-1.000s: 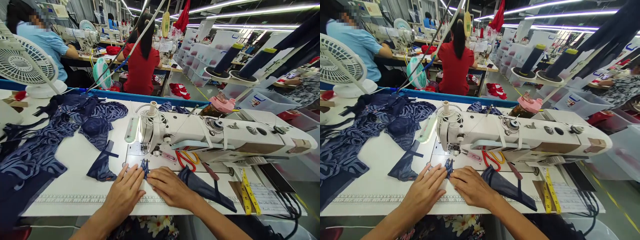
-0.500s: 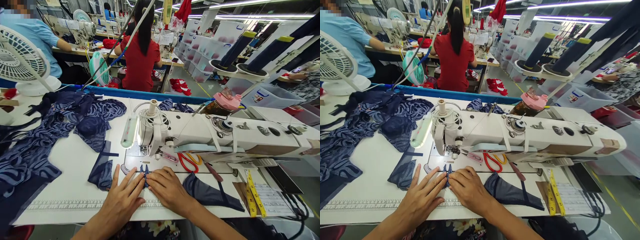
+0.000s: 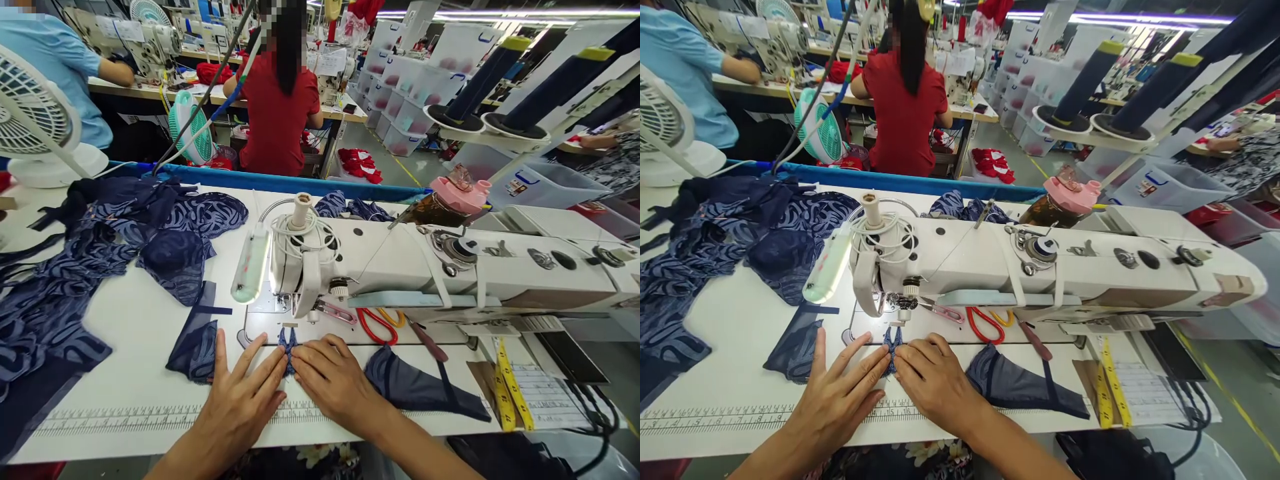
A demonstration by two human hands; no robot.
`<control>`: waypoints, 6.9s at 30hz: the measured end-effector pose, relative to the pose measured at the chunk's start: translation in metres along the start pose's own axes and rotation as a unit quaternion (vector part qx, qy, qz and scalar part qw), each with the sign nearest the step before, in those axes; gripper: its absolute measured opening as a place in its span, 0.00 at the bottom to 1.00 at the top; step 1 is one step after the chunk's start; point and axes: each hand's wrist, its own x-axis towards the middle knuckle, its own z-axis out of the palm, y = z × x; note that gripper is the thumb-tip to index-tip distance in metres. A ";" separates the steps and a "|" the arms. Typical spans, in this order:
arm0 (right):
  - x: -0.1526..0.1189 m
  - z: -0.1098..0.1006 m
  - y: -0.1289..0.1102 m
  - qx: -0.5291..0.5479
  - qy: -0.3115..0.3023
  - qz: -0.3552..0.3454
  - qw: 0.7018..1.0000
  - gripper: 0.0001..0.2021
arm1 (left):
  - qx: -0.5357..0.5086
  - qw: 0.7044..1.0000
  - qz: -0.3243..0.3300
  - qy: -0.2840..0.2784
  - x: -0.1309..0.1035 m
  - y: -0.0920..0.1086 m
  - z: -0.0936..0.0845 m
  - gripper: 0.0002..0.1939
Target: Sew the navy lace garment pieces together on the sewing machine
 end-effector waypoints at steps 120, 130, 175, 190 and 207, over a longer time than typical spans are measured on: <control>-0.090 -0.067 0.079 -0.182 0.091 0.079 0.976 0.18 | 0.172 0.982 0.082 0.024 -0.006 -0.033 0.007 0.27; -0.023 -0.024 0.013 -0.038 0.050 0.016 0.998 0.15 | 0.212 0.977 0.027 -0.026 -0.005 -0.017 0.001 0.27; 0.036 -0.008 0.017 -0.061 0.126 -0.121 0.983 0.13 | 0.119 0.917 -0.380 0.033 0.020 -0.113 -0.082 0.17; 0.208 0.057 -0.023 0.137 0.068 0.132 0.979 0.15 | -0.198 0.888 -0.411 0.054 0.031 -0.211 -0.185 0.18; 0.151 0.014 -0.078 0.079 0.102 0.019 0.992 0.14 | -0.204 0.908 -0.349 0.107 -0.011 -0.203 -0.227 0.19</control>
